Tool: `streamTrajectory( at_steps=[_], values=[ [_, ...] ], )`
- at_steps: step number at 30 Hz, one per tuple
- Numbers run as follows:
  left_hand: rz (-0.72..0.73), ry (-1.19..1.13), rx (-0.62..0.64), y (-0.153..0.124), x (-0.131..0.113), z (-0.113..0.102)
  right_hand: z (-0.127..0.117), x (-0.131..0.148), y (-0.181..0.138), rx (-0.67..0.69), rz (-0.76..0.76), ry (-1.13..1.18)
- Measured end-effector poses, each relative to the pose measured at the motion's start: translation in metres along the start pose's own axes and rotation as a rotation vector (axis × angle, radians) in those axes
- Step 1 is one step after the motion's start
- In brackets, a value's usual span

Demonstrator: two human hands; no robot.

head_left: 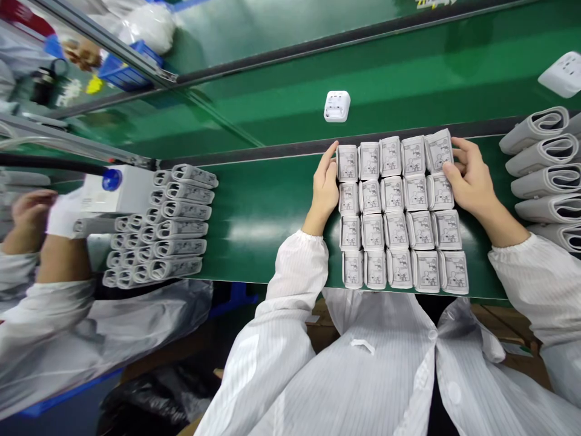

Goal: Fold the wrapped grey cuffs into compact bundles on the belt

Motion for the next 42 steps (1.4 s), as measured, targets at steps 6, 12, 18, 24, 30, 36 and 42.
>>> streamTrajectory(
  at_steps=[6,12,18,24,30,36,42],
  values=[
    [-0.040,-0.034,0.001,-0.003,0.010,0.001,0.001,-0.004,0.001,-0.009,-0.006,0.004],
    [-0.006,-0.013,-0.012,-0.003,0.010,0.003,0.001,-0.007,0.002,-0.006,-0.012,-0.006],
    [0.009,0.012,-0.027,-0.004,0.007,0.004,0.001,-0.008,0.002,-0.031,-0.036,0.005],
    [0.023,-0.036,0.027,-0.005,0.005,0.009,0.001,-0.008,0.001,-0.035,-0.037,0.009],
    [0.049,-0.023,0.063,-0.003,-0.001,0.009,0.000,-0.004,0.000,-0.040,-0.035,0.004],
    [-0.006,-0.041,0.045,-0.005,0.005,0.005,0.001,-0.001,-0.001,-0.032,-0.026,0.014],
    [-0.003,-0.050,0.017,-0.007,0.004,0.006,0.001,-0.004,-0.001,-0.028,-0.030,0.015]
  ],
)
Point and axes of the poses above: each hand's wrist, its own y-axis towards the middle knuckle, its own z-axis out of the palm, x = y × z, the point moved 5 cm from there along y, towards the middle knuckle, and after that the axes turned 10 degrees about z, right-handed, at the moved point
